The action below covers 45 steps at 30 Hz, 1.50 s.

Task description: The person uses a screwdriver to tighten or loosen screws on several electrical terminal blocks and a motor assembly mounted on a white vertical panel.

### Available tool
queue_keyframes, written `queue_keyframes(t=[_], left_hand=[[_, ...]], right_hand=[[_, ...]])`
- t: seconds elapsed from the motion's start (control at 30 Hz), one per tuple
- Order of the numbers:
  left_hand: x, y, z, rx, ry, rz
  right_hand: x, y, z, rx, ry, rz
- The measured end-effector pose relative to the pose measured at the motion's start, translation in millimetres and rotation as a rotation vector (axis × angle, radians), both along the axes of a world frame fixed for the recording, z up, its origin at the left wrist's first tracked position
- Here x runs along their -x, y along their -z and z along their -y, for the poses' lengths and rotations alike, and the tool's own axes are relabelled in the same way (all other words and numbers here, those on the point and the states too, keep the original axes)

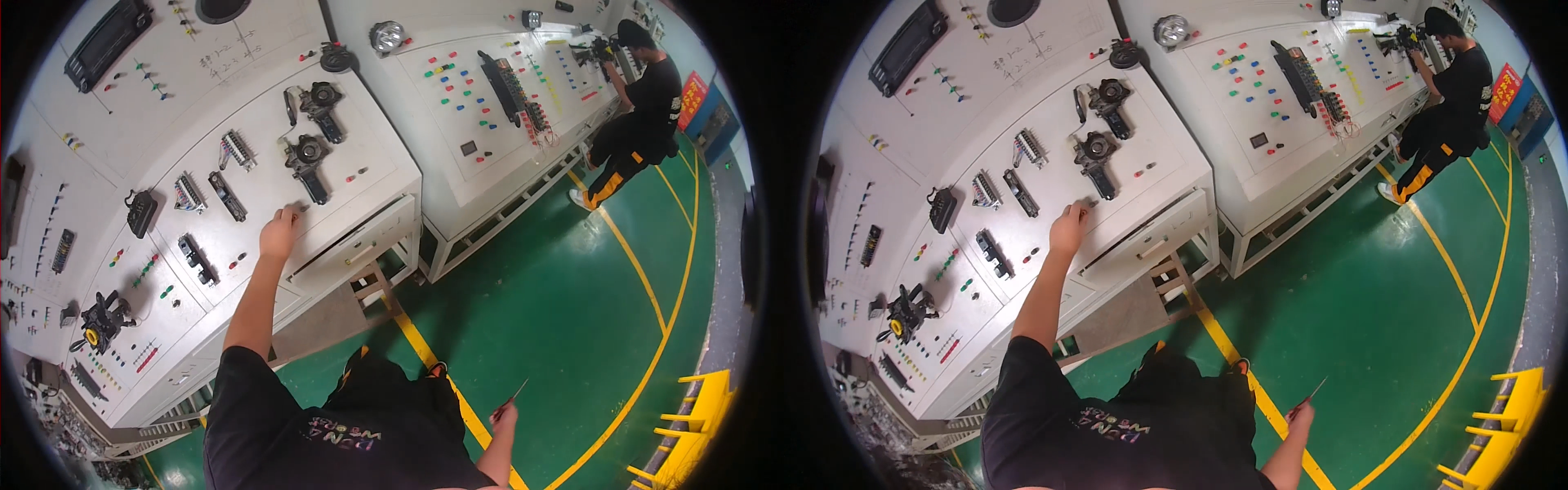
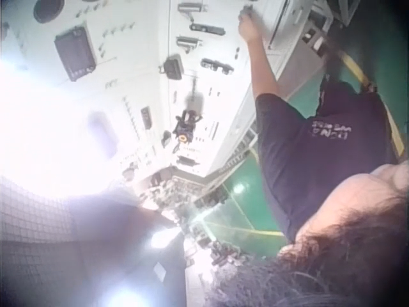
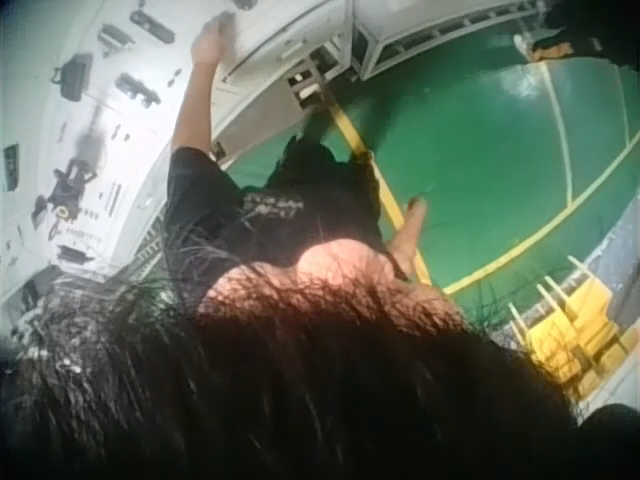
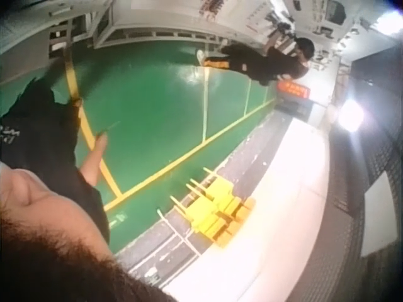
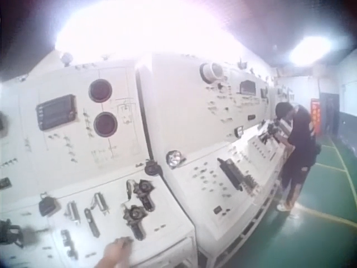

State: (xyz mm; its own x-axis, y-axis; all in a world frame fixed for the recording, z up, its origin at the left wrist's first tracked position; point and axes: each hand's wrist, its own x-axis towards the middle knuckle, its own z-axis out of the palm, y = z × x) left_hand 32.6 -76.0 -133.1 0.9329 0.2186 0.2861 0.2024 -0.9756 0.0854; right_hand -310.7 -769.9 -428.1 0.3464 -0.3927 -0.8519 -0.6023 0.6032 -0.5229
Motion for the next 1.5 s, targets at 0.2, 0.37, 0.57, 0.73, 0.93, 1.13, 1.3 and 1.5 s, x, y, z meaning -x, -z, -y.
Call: queue_keyframes(t=[0.2, 0.37, 0.57, 0.73, 0.93, 1.13, 1.3, 1.5], left_hand=[[-12.7, -21.2, 28.4, -0.313, -0.054, -0.201], [-19.8, -19.7, 30.6, -0.357, -0.125, -0.343], [-11.1, -22.9, 42.8, -0.075, -0.247, -0.185], [1.1, 8.7, 44.8, -0.032, -0.309, 0.191], [-32.2, 22.0, 61.0, -0.024, -0.485, 0.606], [-15.7, 32.6, 70.8, -0.065, -0.579, 0.568], [-6.4, 41.9, 88.5, 0.079, -0.573, 0.566], [-26.9, -5.2, 93.7, 0.260, -0.749, 0.294]], right_hand=[[-51.2, -11.0, 83.8, 0.081, -0.172, -0.114], [-44.6, 0.6, 72.1, 0.013, -0.091, -0.430], [-46.3, -1.2, -1.7, 0.030, -0.022, -0.012], [-123.7, -28.9, 24.9, 0.081, -0.210, -0.066], [-257.1, -49.5, 49.7, 0.144, -0.282, -0.106], [-391.1, -65.5, 20.4, 0.081, -0.462, -0.165], [-472.9, -32.7, 75.4, 0.006, -0.710, -0.073], [-542.6, 10.9, 147.8, 0.015, -0.814, -0.303]])
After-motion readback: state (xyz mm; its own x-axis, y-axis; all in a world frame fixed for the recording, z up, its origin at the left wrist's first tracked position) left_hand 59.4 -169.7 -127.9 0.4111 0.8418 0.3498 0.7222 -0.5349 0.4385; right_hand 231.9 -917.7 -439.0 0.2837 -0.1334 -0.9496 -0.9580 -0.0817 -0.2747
